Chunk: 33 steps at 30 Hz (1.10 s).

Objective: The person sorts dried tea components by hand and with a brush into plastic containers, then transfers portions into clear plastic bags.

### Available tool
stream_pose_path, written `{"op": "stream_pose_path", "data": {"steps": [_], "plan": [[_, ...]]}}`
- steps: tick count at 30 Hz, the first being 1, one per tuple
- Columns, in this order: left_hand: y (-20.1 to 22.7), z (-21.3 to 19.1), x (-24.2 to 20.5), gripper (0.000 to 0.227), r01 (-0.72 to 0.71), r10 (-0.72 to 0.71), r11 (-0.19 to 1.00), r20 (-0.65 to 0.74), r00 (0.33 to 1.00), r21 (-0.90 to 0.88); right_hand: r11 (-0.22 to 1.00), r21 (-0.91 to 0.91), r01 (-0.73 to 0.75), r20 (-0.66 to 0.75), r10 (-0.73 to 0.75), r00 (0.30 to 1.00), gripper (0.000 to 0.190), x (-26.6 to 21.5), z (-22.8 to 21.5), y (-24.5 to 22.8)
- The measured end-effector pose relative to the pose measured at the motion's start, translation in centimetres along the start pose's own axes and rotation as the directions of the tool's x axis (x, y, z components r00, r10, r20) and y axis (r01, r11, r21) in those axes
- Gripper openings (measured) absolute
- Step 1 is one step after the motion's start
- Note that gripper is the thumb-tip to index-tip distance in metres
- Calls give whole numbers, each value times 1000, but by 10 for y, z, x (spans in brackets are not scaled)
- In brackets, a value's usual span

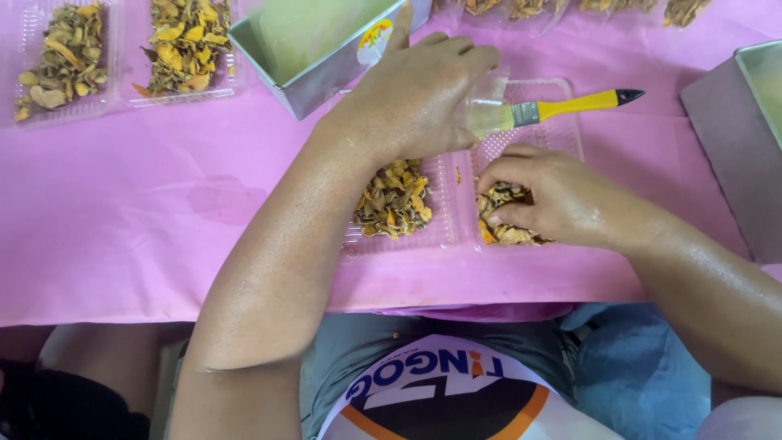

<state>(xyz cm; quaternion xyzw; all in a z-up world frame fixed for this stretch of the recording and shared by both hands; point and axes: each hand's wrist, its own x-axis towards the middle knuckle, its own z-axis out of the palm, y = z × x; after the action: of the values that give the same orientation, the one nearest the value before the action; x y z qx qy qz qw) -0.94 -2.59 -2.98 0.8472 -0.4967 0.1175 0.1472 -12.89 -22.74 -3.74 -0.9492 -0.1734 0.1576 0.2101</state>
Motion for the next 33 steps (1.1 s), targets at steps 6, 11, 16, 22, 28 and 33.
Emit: {"op": "stream_pose_path", "data": {"steps": [6,11,16,22,28,33], "plan": [[11,-15,-2,59,20,-15,990,36,999,-140,967,210,-147,-54,161,985,22,-6,-4,0],[11,-15,1,75,21,-11,993,82,997,-118,891,396,-223,-107,286,952,20,-22,-33,-19],[13,-6,3,81,10,0,993,83,997,-119,826,560,67,-403,201,893,20,-25,-28,10],[26,-2,7,114,-32,40,998,131,991,-63,813,556,173,-656,302,692,27,-8,-18,11],[30,11,10,111,32,-32,999,-12,999,43,930,357,93,-707,203,678,26,-2,-11,-19],[28,16,10,118,49,-48,998,-33,998,47,893,430,133,-621,186,762,28,0,-14,-13]]}}
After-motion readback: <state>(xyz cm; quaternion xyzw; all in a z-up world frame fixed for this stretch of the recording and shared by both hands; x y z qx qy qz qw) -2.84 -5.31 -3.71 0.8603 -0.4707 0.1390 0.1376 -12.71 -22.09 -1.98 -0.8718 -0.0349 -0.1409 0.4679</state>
